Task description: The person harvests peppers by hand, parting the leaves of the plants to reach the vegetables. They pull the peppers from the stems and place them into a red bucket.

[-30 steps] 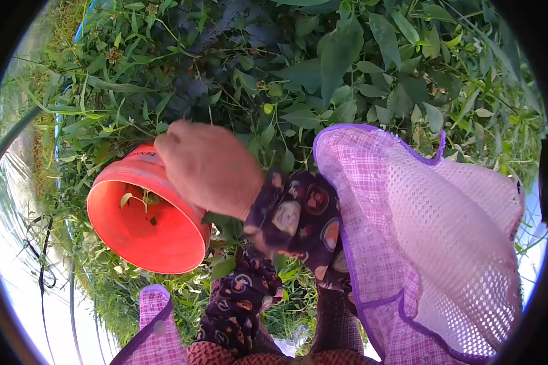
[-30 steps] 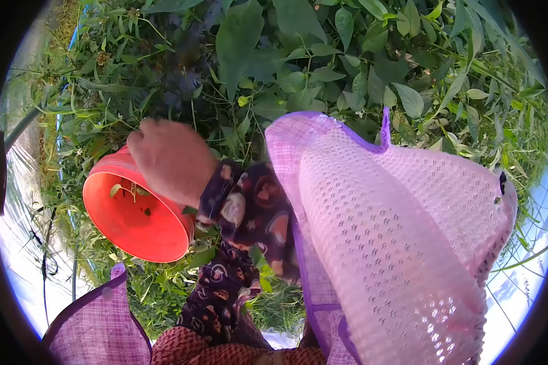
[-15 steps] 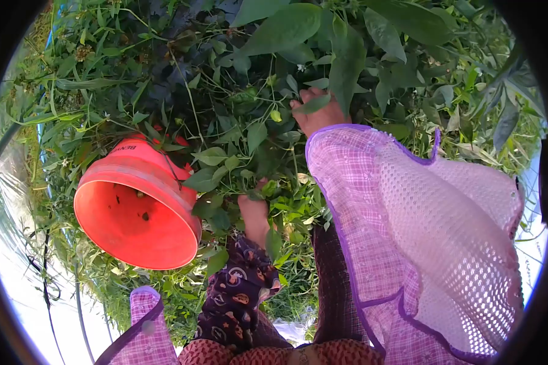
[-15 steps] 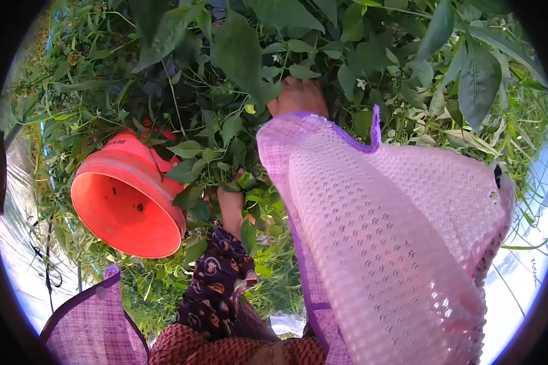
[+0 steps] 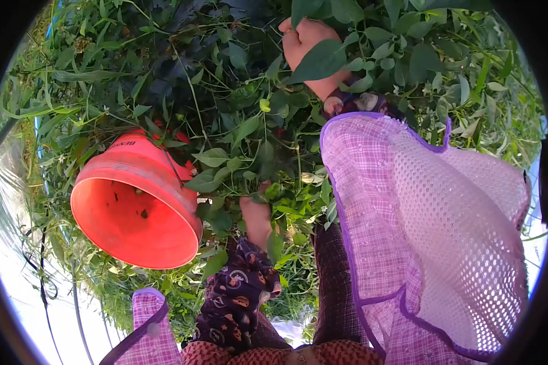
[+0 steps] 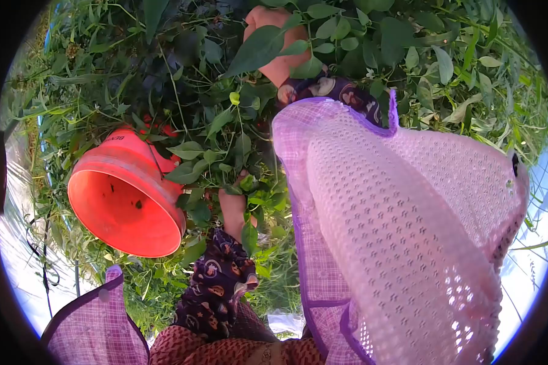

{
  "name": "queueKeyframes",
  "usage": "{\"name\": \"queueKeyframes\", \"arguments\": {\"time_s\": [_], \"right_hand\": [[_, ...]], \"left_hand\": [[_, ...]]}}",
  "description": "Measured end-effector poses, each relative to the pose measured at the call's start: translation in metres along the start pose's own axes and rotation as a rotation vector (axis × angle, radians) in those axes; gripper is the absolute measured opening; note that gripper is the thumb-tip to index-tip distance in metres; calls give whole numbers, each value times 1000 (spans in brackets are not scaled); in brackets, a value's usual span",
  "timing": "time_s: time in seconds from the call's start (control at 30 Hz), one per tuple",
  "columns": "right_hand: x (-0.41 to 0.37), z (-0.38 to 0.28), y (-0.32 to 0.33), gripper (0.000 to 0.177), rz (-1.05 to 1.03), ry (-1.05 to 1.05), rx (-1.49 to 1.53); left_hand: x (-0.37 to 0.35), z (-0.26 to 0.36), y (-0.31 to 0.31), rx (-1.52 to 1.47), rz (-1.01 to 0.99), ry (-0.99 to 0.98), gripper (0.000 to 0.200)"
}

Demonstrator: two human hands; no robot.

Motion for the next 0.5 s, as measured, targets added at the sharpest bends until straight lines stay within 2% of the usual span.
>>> {"name": "queueKeyframes", "arguments": {"time_s": [0.07, 0.13, 0.2, 0.43, 0.5], "right_hand": [[42, 132, -70, 22, -335, 163, 143], [48, 91, -62, 22, -395, -7, -138], [49, 82, -65, 23, -458, 5, -220], [22, 62, -42, 25, -488, 38, -154], [2, 50, -29, 26, -473, 35, -100]], "left_hand": [[-3, 5, -1, 3, -29, -10, 24], [-5, 7, -4, -34, -33, 1, 24], [-4, 6, -2, -2, -48, 13, 22], [-5, 4, -5, -138, -64, 22, 21], [0, -4, -2, 2, -73, -72, 20]]}}
Point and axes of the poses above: each hand's wrist, its own x-axis towards the middle knuckle, its own y-axis out of the back of the hand, z = x × y, the point moved 4 cm from there along x, towards the middle knuckle, and after that the axes turned 10 degrees about z, right-handed, at the moved point
